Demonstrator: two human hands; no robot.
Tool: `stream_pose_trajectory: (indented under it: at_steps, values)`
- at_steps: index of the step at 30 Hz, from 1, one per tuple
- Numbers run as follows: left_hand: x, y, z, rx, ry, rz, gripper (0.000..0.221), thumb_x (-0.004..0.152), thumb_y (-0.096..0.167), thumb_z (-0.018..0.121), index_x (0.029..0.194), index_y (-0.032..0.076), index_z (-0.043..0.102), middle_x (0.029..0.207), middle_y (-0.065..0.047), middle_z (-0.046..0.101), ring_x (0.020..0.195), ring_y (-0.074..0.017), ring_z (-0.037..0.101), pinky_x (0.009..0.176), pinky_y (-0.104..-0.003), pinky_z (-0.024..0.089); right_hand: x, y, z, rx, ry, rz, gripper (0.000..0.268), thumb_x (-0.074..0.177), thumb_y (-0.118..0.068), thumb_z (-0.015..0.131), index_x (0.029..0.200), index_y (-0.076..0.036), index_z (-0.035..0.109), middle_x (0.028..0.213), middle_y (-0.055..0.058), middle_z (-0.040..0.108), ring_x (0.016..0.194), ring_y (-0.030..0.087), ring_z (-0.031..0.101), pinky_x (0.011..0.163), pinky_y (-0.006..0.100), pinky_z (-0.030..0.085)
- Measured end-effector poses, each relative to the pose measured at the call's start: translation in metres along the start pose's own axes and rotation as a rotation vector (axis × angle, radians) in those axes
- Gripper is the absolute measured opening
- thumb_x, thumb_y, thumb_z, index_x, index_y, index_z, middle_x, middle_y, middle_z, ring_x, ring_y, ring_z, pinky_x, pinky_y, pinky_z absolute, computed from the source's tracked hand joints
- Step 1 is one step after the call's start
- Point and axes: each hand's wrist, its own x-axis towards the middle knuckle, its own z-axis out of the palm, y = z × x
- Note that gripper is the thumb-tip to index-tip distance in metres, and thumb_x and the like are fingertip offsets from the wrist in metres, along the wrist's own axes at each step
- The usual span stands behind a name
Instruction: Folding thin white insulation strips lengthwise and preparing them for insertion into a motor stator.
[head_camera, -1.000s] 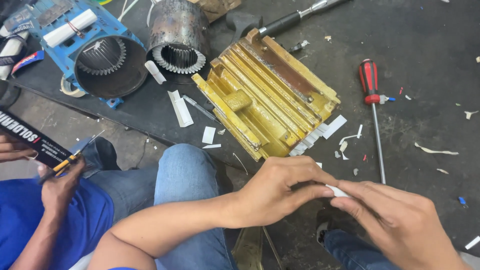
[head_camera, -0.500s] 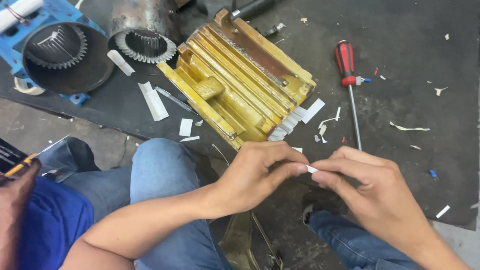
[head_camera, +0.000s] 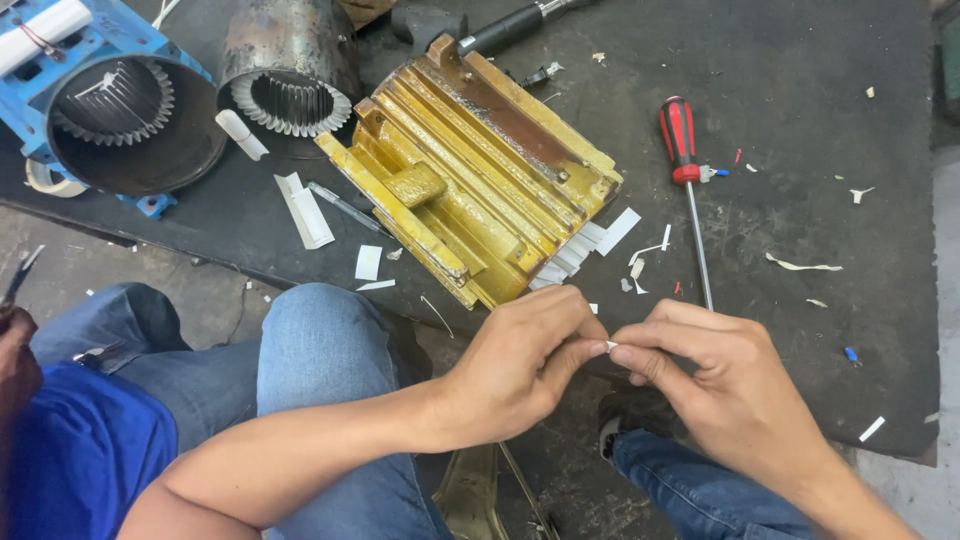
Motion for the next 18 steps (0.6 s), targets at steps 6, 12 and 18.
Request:
stream_pose_trajectory:
  at_steps: [6,12,18]
  values:
    - [0.004,0.003,-0.008,-0.036,-0.077,-0.120,0.010,0.109,0.015,0.063,0.104,0.006,0.065,0.090,-0.006,0.063,0.080,-0.0222,0.062,0.073,-0.035,0.051,-0.004,0.006,0.001,-0.126,0.035,-0.080,0.015,0.097,-0.022,0.074,0.093,-0.012,0.084,0.072,-0.002,0.067,0.060,0.013,0.060,0.062,0.030,0.047]
    - [0.004,0.001,-0.013,-0.078,-0.185,-0.070,0.023,0.107,0.031,0.063,0.103,0.008,0.067,0.091,-0.005,0.065,0.079,-0.0211,0.064,0.071,-0.033,0.051,-0.009,0.010,0.000,-0.140,-0.003,-0.169,0.011,0.098,-0.017,0.072,0.103,-0.011,0.080,0.077,0.001,0.061,0.061,0.016,0.057,0.060,0.030,0.047]
    - [0.001,0.000,-0.010,-0.158,-0.181,-0.068,0.016,0.108,0.020,0.066,0.100,0.006,0.069,0.087,-0.005,0.066,0.079,-0.0214,0.063,0.071,-0.034,0.051,-0.003,0.010,-0.013,0.024,-0.157,-0.094,0.017,0.094,-0.027,0.076,0.098,-0.018,0.090,0.080,-0.004,0.075,0.064,0.009,0.067,0.063,0.026,0.053]
